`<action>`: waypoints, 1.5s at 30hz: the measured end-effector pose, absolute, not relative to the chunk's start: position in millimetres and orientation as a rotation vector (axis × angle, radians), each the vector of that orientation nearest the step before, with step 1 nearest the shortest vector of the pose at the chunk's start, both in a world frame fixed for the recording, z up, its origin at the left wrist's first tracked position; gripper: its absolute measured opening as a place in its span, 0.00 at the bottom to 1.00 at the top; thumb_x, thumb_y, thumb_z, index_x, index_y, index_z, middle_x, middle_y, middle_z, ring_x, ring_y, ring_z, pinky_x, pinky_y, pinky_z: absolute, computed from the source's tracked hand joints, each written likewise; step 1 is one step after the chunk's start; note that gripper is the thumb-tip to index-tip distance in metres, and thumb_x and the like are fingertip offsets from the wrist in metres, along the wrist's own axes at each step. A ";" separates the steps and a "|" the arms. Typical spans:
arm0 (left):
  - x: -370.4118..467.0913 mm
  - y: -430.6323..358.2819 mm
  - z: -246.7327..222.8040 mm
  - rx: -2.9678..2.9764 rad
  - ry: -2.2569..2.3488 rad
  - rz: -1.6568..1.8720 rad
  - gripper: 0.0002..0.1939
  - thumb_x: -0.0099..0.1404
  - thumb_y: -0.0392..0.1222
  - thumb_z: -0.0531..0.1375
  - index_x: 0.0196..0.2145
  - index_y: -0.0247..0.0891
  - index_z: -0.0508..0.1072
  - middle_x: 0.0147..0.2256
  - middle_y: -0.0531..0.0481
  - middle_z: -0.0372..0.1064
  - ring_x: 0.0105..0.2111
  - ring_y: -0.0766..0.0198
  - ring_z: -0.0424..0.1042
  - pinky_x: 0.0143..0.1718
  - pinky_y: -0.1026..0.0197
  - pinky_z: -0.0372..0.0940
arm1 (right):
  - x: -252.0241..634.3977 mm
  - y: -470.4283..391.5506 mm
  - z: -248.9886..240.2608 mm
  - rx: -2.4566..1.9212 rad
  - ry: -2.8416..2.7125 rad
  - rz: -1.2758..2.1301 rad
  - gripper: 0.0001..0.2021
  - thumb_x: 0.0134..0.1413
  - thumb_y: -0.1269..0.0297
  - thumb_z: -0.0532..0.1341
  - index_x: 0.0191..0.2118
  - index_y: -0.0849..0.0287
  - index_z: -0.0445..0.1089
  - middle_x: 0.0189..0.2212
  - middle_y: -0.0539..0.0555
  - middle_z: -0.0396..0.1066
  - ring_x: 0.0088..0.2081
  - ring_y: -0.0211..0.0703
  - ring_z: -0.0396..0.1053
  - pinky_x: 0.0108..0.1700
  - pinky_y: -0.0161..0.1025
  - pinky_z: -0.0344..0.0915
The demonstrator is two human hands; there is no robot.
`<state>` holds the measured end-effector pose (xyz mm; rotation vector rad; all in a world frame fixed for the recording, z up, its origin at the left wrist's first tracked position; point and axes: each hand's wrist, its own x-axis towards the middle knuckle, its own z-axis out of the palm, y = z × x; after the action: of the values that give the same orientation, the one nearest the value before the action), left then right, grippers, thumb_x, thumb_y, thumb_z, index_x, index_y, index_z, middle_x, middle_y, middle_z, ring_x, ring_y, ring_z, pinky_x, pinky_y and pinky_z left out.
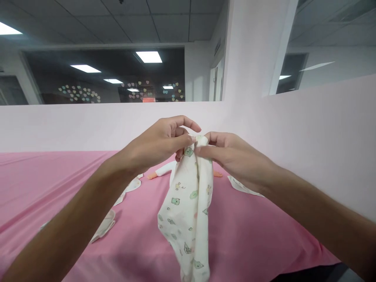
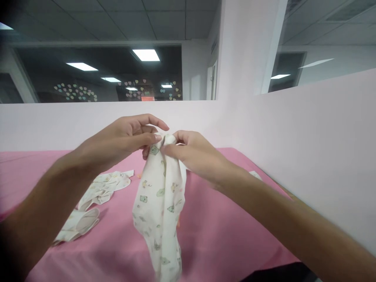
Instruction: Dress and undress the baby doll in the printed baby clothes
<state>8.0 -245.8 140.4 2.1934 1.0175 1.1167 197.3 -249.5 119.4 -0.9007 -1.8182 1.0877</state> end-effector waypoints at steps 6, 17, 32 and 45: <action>12.2 -248.3 145.6 2.170 0.924 1.222 0.14 0.63 0.41 0.60 0.47 0.38 0.71 0.27 0.52 0.68 0.25 0.68 0.68 0.28 0.62 0.65 | 195.2 -250.0 132.5 -0.707 -1.754 1.146 0.05 0.54 0.62 0.62 0.34 0.57 0.69 0.31 0.55 0.74 0.39 0.47 0.72 0.41 0.43 0.69; 32.7 -259.4 126.7 2.299 1.000 1.421 0.16 0.65 0.43 0.58 0.50 0.43 0.70 0.46 0.47 0.70 0.45 0.56 0.71 0.45 0.54 0.67 | 202.3 -239.0 128.0 -0.714 -1.770 0.824 0.09 0.51 0.70 0.65 0.39 0.58 0.72 0.32 0.53 0.72 0.33 0.44 0.71 0.36 0.43 0.70; 32.8 -240.4 84.0 1.552 0.910 1.923 0.21 0.58 0.56 0.64 0.41 0.37 0.75 0.35 0.47 0.75 0.34 0.57 0.75 0.30 0.62 0.68 | 207.3 -238.9 121.1 -0.611 -1.745 0.835 0.16 0.58 0.50 0.61 0.45 0.55 0.72 0.38 0.54 0.74 0.41 0.45 0.72 0.44 0.44 0.70; 14.3 -242.4 97.0 1.996 1.301 1.590 0.26 0.64 0.61 0.54 0.20 0.37 0.66 0.17 0.53 0.61 0.18 0.68 0.60 0.18 0.66 0.53 | 206.5 -235.9 97.1 -0.770 -1.860 1.038 0.17 0.57 0.56 0.63 0.52 0.48 0.71 0.44 0.52 0.74 0.45 0.48 0.72 0.44 0.44 0.69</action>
<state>14.3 -242.4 97.0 1.9964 1.3006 1.5900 206.5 -235.9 97.1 -0.7696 -1.8598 1.0380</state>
